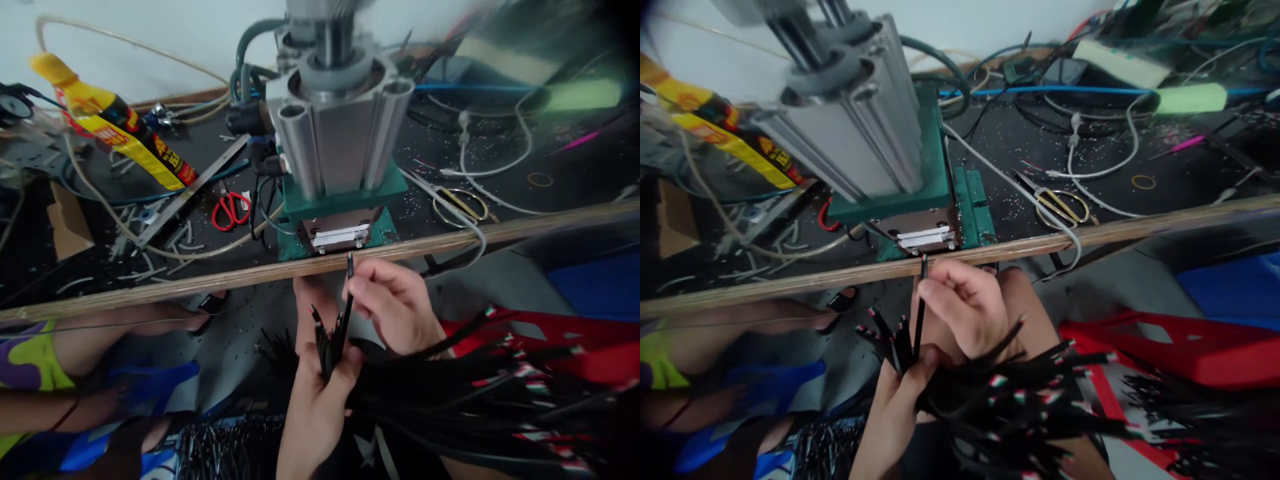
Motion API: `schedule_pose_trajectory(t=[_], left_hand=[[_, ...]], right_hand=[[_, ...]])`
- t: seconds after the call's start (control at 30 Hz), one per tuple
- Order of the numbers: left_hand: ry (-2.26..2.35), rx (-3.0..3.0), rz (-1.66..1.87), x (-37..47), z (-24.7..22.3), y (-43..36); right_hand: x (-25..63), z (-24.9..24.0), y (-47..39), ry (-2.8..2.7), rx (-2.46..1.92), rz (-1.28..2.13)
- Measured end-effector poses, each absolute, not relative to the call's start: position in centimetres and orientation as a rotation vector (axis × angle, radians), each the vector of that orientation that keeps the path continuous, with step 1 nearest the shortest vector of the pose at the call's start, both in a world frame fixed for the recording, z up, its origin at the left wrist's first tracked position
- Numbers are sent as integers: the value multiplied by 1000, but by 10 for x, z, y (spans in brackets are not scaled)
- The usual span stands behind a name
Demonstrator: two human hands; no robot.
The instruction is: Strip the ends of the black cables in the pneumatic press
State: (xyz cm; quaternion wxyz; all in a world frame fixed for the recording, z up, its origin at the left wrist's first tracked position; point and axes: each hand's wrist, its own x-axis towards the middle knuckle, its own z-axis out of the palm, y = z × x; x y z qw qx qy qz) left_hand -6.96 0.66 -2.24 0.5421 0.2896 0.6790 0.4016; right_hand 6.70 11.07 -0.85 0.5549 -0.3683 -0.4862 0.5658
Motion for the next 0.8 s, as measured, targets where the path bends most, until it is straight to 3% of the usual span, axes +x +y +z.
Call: schedule_pose_trajectory(t=[0.8], left_hand=[[1527, 646, 936, -71, -21, 8]], right_hand=[[47, -2, 129, -1086, -1018, 1332]])
